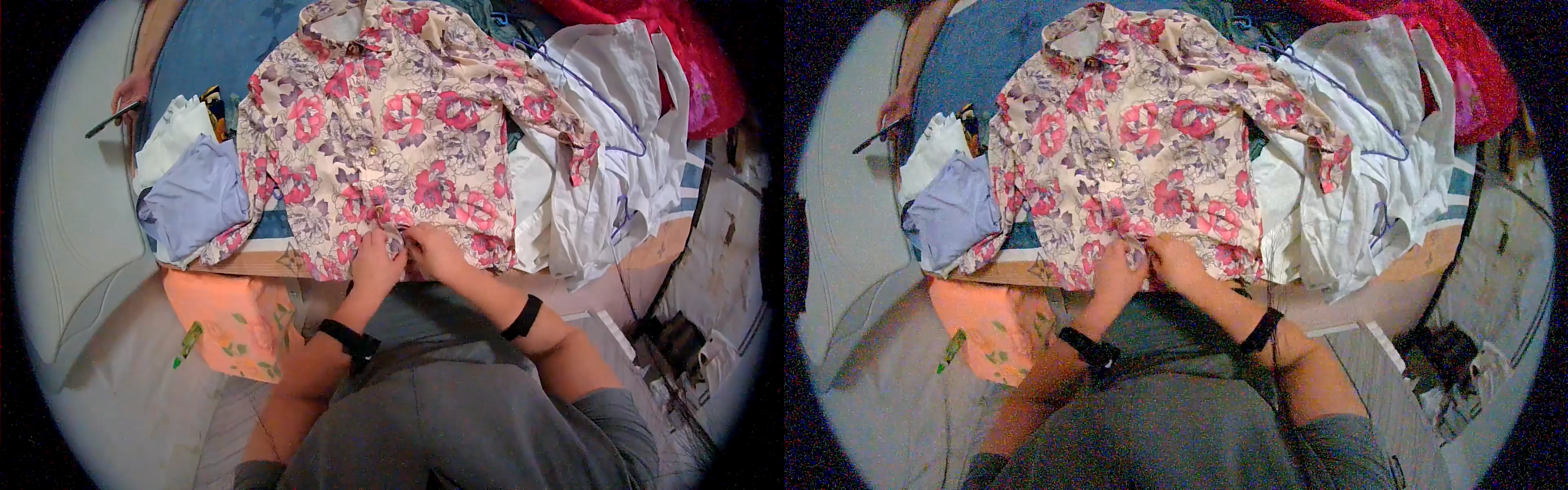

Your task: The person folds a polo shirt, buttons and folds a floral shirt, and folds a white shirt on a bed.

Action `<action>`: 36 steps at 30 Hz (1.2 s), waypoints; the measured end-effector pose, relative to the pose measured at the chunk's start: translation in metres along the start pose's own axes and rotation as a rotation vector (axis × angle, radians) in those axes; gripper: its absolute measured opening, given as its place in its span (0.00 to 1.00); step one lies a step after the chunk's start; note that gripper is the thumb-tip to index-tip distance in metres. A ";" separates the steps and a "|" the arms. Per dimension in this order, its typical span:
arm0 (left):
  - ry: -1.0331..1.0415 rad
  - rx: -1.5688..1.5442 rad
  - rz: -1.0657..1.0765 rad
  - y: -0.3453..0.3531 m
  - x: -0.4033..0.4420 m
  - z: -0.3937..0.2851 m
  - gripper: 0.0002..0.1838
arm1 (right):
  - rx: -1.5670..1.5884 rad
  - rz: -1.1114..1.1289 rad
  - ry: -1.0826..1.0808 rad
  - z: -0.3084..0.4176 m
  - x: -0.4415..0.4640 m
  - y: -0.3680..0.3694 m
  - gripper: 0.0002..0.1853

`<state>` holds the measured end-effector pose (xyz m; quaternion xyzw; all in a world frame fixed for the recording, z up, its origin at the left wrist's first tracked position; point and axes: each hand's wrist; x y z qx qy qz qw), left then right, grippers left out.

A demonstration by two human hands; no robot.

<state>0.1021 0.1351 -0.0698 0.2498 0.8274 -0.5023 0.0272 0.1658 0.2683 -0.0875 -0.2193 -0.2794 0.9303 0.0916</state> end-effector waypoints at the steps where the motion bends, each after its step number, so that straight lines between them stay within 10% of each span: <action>1: -0.100 0.058 0.115 0.005 -0.004 -0.003 0.23 | -0.036 -0.026 0.014 0.002 -0.002 0.004 0.10; 23: 0.075 0.116 0.045 0.013 -0.003 0.018 0.14 | -0.106 -0.090 -0.071 0.003 -0.008 0.018 0.08; 32: -0.668 -0.865 0.273 -0.002 -0.009 0.039 0.11 | -0.006 -0.005 0.076 0.012 -0.015 0.006 0.11; 36: -0.728 -0.829 0.277 0.006 -0.020 0.042 0.12 | 0.168 0.068 0.238 0.017 -0.019 0.003 0.10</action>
Point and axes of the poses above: each hand's wrist, its own x-axis towards the middle knuckle, its own y-axis out of the palm, z = x × y, and after that the axes turned 14 degrees about -z, right-handed
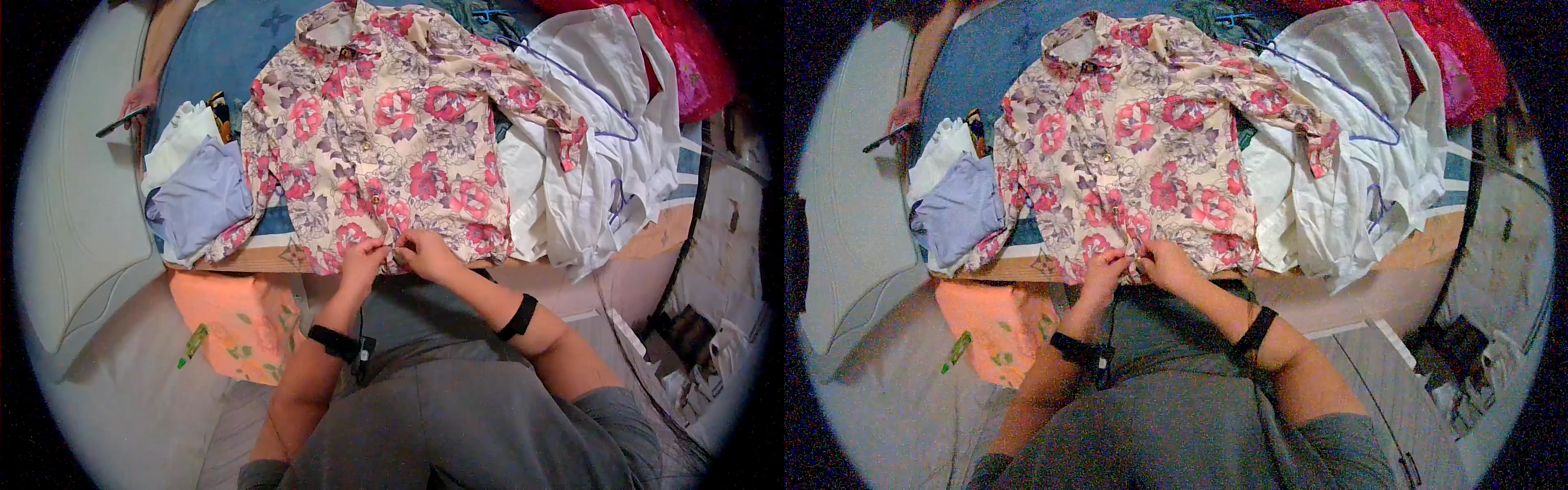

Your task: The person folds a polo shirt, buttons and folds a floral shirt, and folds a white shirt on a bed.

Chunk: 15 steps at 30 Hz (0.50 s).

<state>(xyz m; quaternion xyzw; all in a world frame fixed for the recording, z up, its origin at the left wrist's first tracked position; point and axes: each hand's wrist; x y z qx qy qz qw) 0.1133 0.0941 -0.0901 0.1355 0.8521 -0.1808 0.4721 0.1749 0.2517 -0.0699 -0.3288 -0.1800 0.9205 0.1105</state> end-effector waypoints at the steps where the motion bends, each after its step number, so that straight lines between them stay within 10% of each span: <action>1: -0.003 -0.055 0.004 0.001 -0.001 0.002 0.12 | 0.001 0.001 0.000 0.000 -0.001 0.002 0.10; 15: 0.350 0.187 -0.091 0.008 -0.017 -0.009 0.08 | 0.223 -0.106 0.151 -0.015 -0.001 0.020 0.07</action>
Point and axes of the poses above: each hand's wrist, its own x-axis towards the middle knuckle, its own y-axis out of the palm, z = x × y, and after that the axes turned 14 degrees about -z, right-handed
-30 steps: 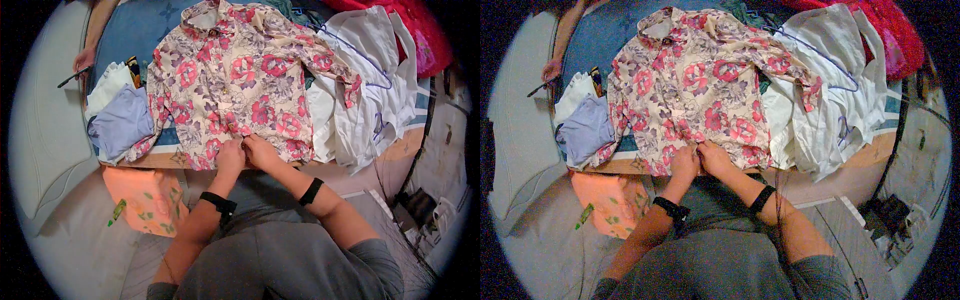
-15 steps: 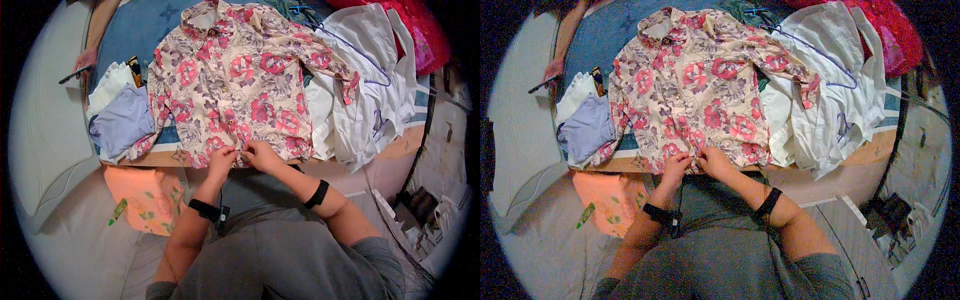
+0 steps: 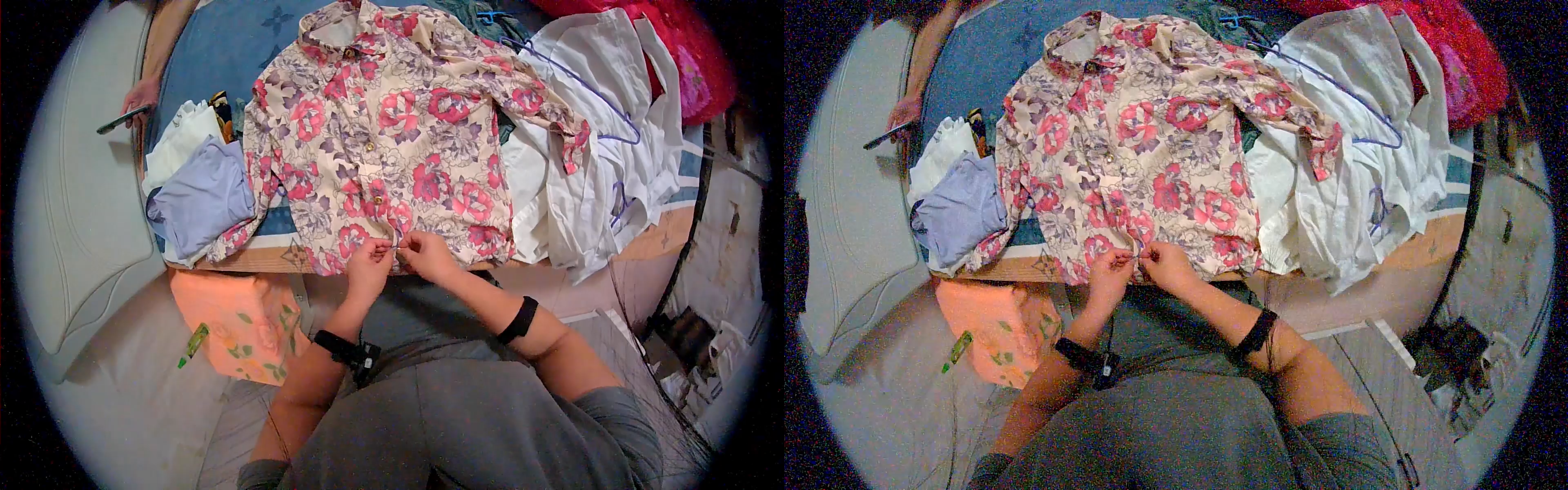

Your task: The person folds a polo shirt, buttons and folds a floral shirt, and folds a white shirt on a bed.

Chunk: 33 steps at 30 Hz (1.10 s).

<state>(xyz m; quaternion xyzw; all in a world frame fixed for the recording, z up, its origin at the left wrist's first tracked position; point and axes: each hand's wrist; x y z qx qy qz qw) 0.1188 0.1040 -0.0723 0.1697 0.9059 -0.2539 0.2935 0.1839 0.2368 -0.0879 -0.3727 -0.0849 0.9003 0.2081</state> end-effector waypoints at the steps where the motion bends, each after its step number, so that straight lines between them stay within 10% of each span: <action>1: -0.006 -0.010 -0.004 -0.001 -0.001 -0.005 0.07 | 0.000 0.001 0.000 -0.003 0.002 -0.001 0.07; 12: -0.112 -0.101 0.121 -0.006 0.006 -0.004 0.08 | 0.157 0.268 -0.025 -0.017 0.020 -0.009 0.03; 20: 0.519 0.260 0.156 -0.009 0.009 -0.007 0.10 | 0.362 0.390 0.211 -0.012 0.023 -0.017 0.02; 33: 0.653 0.352 0.188 -0.004 0.015 -0.013 0.11 | 0.057 0.253 -0.101 0.008 0.017 -0.021 0.17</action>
Point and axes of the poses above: each hand's wrist, its own x-axis towards the middle knuckle, its own y-axis out of the palm, z = x × y, and after that the axes turned 14 degrees about -z, right-handed
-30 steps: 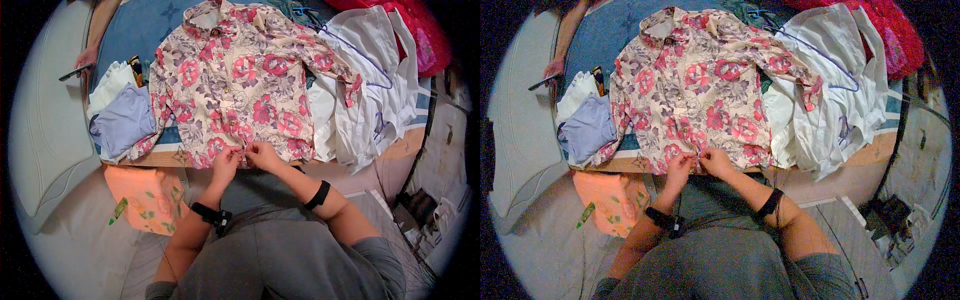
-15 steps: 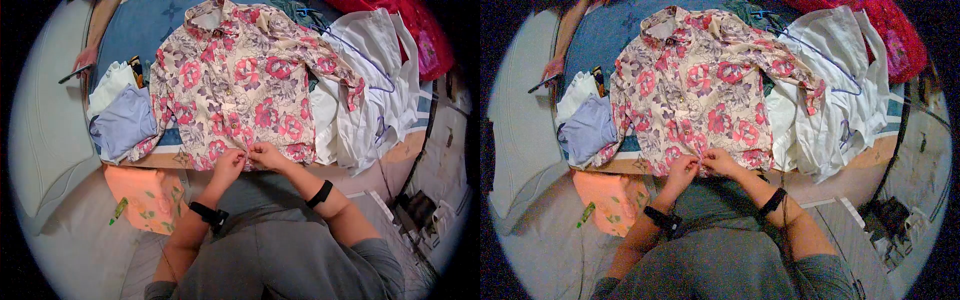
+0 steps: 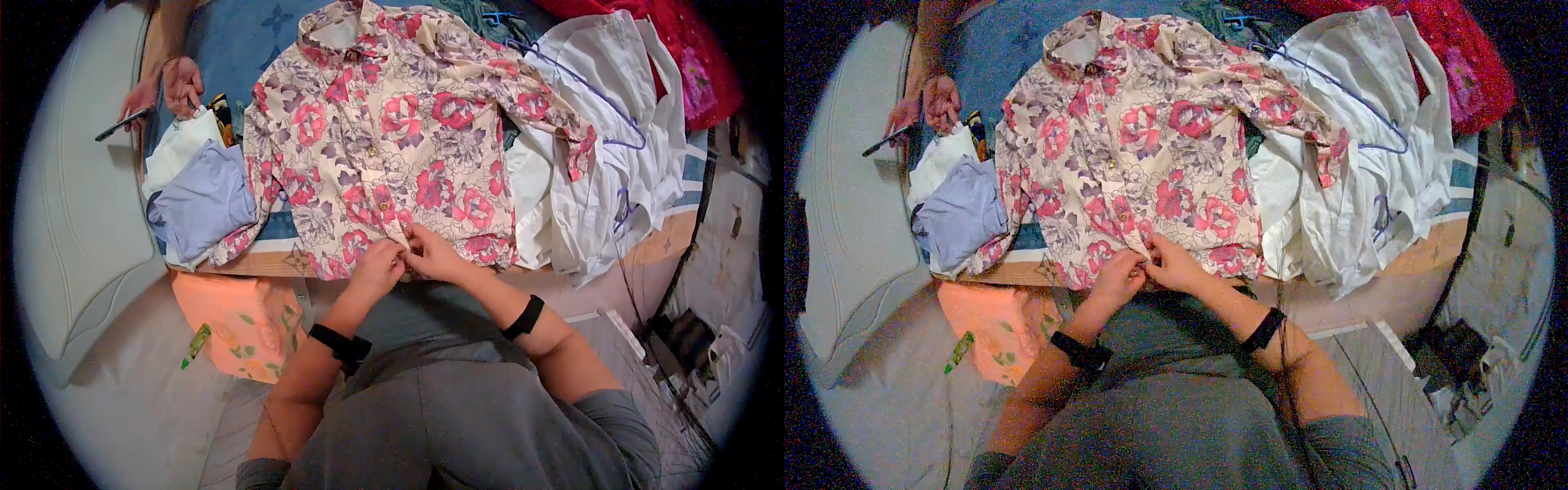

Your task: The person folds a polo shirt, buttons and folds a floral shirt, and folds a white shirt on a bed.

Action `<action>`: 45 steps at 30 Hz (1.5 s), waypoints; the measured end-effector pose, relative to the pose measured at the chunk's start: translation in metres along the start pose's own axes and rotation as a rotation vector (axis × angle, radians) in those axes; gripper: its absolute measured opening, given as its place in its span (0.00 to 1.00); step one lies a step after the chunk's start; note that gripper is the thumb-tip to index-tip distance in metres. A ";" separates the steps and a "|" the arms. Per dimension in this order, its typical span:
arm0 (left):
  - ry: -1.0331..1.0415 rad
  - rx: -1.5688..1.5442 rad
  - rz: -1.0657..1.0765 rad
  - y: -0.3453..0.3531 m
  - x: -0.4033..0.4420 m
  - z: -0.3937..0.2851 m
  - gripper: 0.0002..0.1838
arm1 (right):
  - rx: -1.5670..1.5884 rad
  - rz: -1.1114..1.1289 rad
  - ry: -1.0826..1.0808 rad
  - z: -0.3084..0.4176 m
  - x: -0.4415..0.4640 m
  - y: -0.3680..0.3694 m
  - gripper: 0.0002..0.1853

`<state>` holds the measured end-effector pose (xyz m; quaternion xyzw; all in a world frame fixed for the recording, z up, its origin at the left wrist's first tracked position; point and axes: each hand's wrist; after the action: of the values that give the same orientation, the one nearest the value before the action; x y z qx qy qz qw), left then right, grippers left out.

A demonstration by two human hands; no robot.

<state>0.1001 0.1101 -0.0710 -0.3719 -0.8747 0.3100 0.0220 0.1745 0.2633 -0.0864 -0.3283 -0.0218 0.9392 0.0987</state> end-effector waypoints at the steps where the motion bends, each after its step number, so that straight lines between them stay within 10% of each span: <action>1: -0.031 -0.010 -0.003 0.000 0.000 -0.001 0.11 | 0.000 0.000 -0.001 -0.001 0.000 0.000 0.17; 28: -0.054 0.275 0.034 0.010 -0.003 -0.006 0.12 | -0.259 -0.160 -0.190 0.021 -0.006 0.012 0.18; 36: -0.017 0.321 0.102 -0.001 0.011 -0.010 0.12 | 0.124 -0.111 -0.090 0.004 0.006 0.011 0.15; 41: -0.570 0.037 0.049 -0.008 0.028 0.003 0.09 | -0.003 -0.080 -0.140 0.038 0.019 -0.008 0.09; 45: -0.365 0.121 -0.550 -0.086 0.094 0.034 0.11 | -0.210 -0.524 -0.292 0.091 0.075 -0.083 0.08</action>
<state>-0.0320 0.1093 -0.0682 -0.0582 -0.9119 0.4052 -0.0302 0.0749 0.3614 -0.0527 -0.1817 -0.2164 0.9116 0.2987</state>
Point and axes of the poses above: each hand's wrist, its own x-axis towards the middle knuckle, its own y-axis out of the palm, z = x × y, and after that the axes turned 14 degrees about -z, right-handed
